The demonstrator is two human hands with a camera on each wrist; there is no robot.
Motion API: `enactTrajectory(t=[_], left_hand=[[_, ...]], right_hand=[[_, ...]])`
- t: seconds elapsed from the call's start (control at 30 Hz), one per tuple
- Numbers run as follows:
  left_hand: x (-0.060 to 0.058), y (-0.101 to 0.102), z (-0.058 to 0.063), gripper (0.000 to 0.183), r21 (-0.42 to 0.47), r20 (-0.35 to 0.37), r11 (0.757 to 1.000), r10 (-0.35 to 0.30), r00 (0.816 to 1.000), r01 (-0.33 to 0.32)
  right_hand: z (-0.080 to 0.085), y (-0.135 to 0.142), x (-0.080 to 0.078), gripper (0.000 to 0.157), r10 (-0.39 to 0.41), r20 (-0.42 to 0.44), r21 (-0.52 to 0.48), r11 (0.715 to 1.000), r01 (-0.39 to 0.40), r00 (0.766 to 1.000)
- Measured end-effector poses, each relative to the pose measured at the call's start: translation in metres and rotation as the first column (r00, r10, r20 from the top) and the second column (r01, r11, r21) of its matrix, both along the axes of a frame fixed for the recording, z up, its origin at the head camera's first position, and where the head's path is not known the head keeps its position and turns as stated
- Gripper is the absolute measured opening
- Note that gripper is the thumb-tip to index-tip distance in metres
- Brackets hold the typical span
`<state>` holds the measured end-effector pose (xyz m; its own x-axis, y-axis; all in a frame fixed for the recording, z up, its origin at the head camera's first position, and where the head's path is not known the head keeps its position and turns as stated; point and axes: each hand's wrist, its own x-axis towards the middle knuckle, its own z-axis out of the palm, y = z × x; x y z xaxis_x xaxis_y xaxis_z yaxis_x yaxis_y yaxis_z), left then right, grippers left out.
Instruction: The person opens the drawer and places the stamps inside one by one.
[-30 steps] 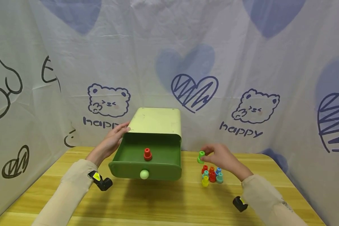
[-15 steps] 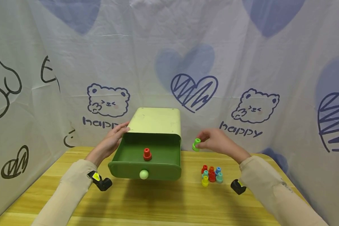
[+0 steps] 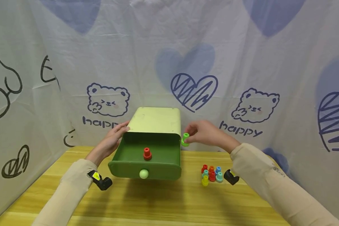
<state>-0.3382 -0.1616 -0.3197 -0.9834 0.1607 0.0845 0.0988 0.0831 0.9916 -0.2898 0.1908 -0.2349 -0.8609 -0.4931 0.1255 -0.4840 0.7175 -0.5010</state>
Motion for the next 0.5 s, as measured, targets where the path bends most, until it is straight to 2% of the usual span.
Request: enactTrajectory(t=[0.23, 0.5], left_hand=[[0.001, -0.001, 0.0, 0.062, -0.013, -0.005, 1.0, 0.011, 1.0, -0.011], [0.001, -0.001, 0.0, 0.063, 0.006, 0.005, 1.0, -0.004, 1.0, 0.004]], right_hand=[[0.009, -0.021, -0.004, 0.021, 0.074, 0.006, 0.023, 0.997, -0.074, 0.997], [0.005, -0.041, -0.003, 0.022, 0.131, 0.08, 0.042, 0.99, -0.135, 0.988]])
